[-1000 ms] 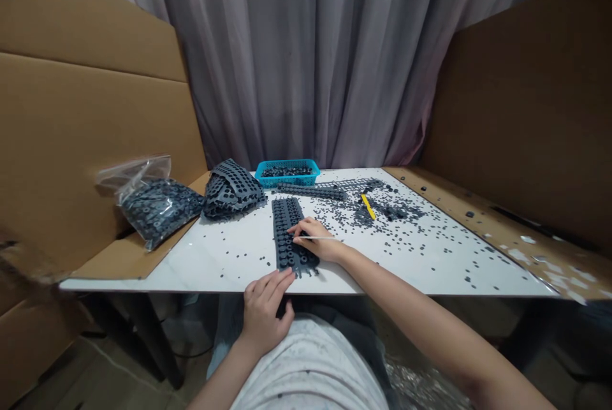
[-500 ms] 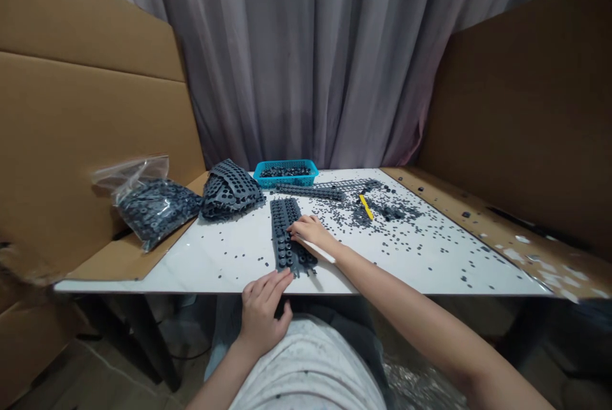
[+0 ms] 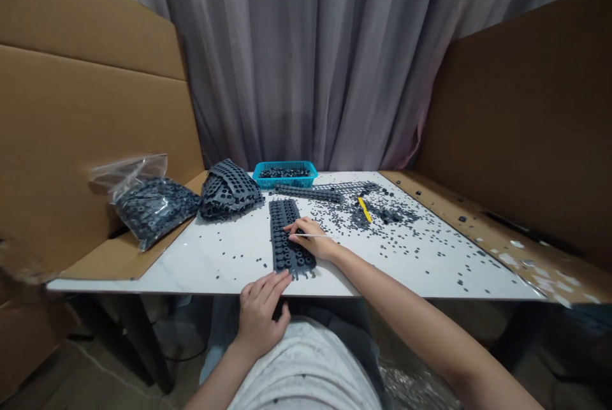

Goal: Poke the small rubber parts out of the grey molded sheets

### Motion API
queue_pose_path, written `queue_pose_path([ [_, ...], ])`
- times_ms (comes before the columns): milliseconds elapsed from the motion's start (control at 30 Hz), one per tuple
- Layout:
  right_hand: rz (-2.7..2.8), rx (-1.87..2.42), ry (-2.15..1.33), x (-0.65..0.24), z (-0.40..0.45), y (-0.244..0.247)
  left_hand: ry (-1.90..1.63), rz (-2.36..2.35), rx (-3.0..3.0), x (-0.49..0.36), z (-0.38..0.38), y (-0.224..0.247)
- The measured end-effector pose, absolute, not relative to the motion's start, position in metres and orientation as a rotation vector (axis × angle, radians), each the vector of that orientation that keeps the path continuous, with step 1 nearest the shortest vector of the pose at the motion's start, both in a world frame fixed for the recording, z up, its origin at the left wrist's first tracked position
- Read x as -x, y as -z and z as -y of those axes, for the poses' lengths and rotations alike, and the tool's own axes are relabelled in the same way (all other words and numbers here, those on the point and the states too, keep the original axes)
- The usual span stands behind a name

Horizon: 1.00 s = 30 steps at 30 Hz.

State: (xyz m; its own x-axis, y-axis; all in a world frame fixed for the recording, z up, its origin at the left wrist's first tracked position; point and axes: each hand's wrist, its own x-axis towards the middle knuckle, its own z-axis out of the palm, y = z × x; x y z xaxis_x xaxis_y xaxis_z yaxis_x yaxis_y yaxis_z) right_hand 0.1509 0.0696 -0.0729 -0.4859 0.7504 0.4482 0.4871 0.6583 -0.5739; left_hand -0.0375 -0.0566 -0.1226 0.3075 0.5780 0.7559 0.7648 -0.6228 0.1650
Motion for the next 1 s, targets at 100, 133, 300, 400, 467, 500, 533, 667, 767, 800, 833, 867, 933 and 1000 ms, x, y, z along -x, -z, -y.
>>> queue_pose_path([
  [100,2.198,0.962,-0.482,-0.151,-0.070,0.072,1.231,1.219,2.350,0.037,0.057,0.121],
  [133,2.216,0.975,-0.473,-0.151,-0.070,0.071,1.241,1.215,2.349,0.037,0.057,0.121],
  [300,2.310,1.055,-0.374,-0.150,-0.072,0.070,1.245,1.217,2.358,0.037,0.057,0.121],
  [400,2.280,1.099,-0.347,-0.149,-0.077,0.072,1.225,1.226,2.363,0.038,0.057,0.123],
  [467,2.208,1.145,-0.330,-0.150,-0.084,0.074,1.217,1.235,2.363,0.039,0.056,0.124],
  [500,2.163,1.174,-0.320,-0.151,-0.087,0.076,1.218,1.236,2.361,0.039,0.056,0.124],
  [533,2.116,1.202,-0.310,-0.152,-0.090,0.077,1.220,1.236,2.363,0.039,0.056,0.124],
  [667,2.005,1.208,-0.318,-0.155,-0.097,0.081,1.248,1.216,2.363,0.038,0.056,0.123],
  [767,2.048,1.088,-0.365,-0.155,-0.095,0.081,1.252,1.211,2.355,0.037,0.057,0.123],
  [800,2.072,1.045,-0.383,-0.155,-0.094,0.081,1.246,1.216,2.352,0.037,0.057,0.123],
  [833,2.095,1.007,-0.400,-0.154,-0.093,0.080,1.240,1.220,2.348,0.037,0.057,0.123],
  [867,2.114,0.976,-0.416,-0.154,-0.092,0.080,1.233,1.223,2.347,0.037,0.057,0.123],
  [933,2.140,0.937,-0.440,-0.153,-0.091,0.080,1.220,1.225,2.350,0.038,0.057,0.124],
  [1000,2.154,0.922,-0.453,-0.153,-0.092,0.080,1.216,1.221,2.359,0.038,0.056,0.124],
])
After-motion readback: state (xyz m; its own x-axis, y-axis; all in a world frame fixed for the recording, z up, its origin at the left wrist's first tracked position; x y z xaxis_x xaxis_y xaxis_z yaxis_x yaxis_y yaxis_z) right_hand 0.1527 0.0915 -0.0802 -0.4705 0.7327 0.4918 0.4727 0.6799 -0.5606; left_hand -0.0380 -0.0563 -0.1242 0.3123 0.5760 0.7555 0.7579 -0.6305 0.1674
